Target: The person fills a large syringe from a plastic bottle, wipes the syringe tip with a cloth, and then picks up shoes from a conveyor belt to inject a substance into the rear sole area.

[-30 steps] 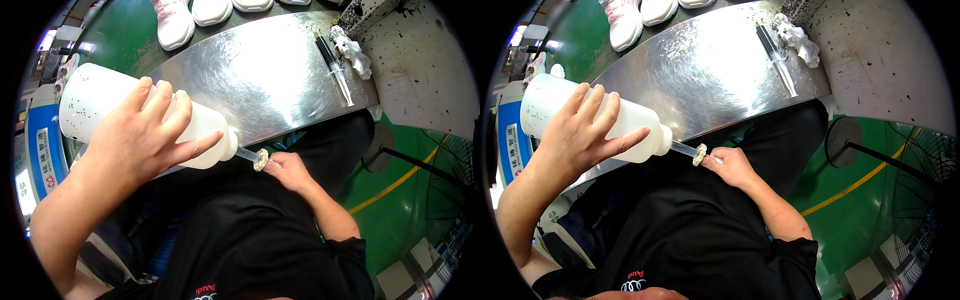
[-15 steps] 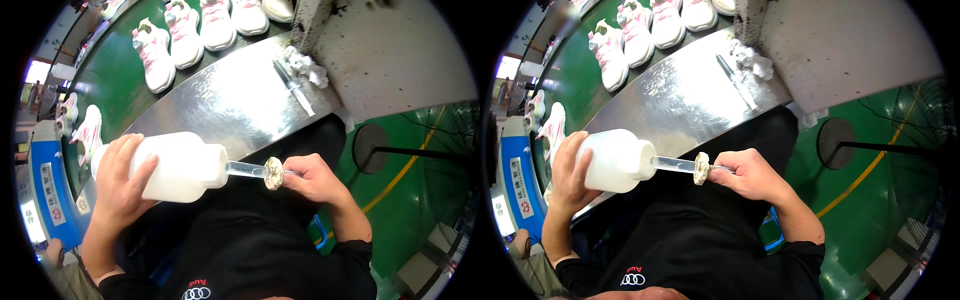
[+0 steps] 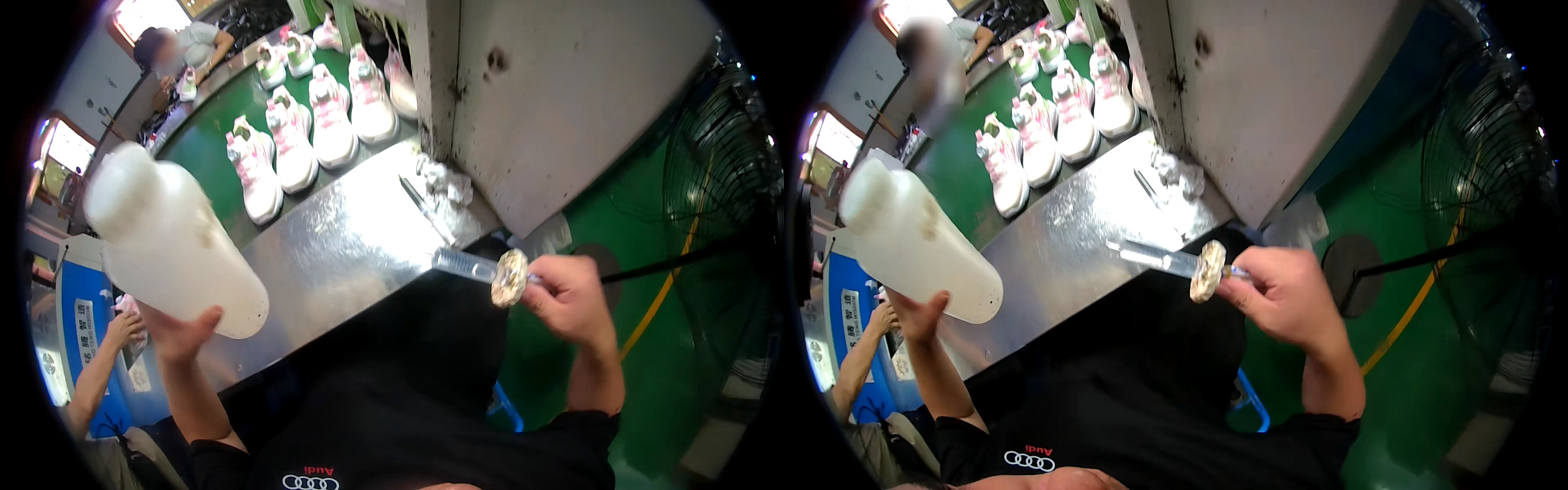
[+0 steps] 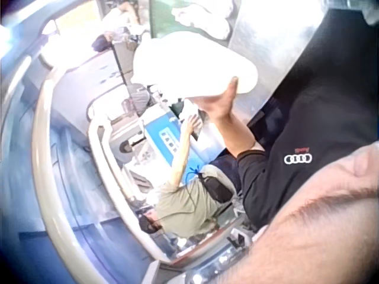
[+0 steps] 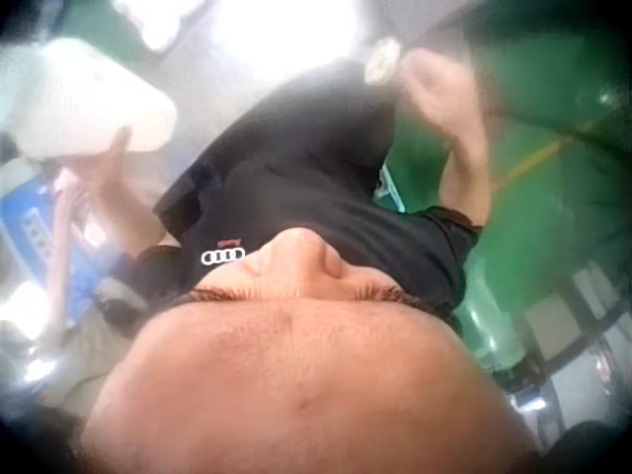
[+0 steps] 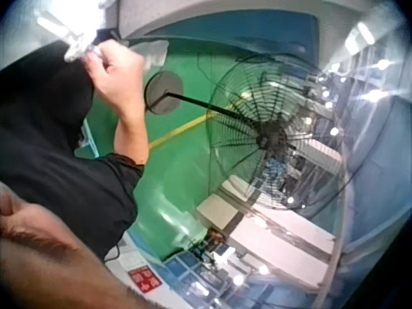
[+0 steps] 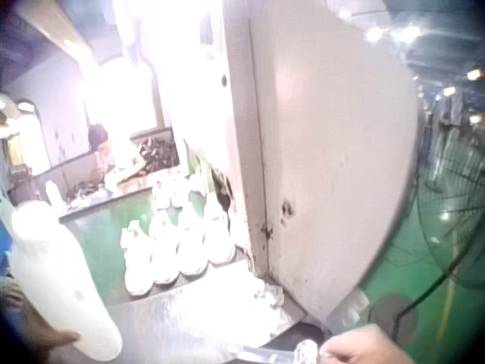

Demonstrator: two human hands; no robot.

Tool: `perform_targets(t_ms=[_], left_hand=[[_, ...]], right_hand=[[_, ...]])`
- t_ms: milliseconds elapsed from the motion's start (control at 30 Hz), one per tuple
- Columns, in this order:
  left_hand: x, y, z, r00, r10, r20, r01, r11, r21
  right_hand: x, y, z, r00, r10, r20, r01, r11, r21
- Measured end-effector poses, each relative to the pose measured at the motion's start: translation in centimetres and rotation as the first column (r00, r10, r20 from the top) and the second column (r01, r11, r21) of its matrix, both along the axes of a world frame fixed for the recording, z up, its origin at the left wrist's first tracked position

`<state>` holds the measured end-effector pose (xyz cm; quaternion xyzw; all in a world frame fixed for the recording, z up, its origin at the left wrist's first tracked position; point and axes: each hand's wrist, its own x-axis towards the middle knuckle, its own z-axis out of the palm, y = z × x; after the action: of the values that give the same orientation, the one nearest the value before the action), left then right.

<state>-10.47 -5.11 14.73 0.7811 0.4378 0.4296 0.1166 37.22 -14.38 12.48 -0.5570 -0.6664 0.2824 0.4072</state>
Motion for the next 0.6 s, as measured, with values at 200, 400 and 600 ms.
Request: perform_targets(t_ms=[200,400,600], left_hand=[[13.1,7.0,15.0,0.808,-0.365,0.462,0.347,0.929,0.127],[27.8,2.7,29.2,0.725,-0.546,0.421,0.455,0.838,0.302],[30.3,4.8,36.6,0.581,-0.806,0.117,0.759,0.588,0.280]], right_hand=[[0.1,-0.9,-5.9,0.992,-0.023,-0.127,0.013,0.997,-0.075],[-0.6,-2.0,-6.4,0.972,-0.006,-0.236,-0.043,0.979,-0.202],[1.0,-2.6,-7.3,0.980,0.001,-0.201,-0.051,0.968,-0.245]])
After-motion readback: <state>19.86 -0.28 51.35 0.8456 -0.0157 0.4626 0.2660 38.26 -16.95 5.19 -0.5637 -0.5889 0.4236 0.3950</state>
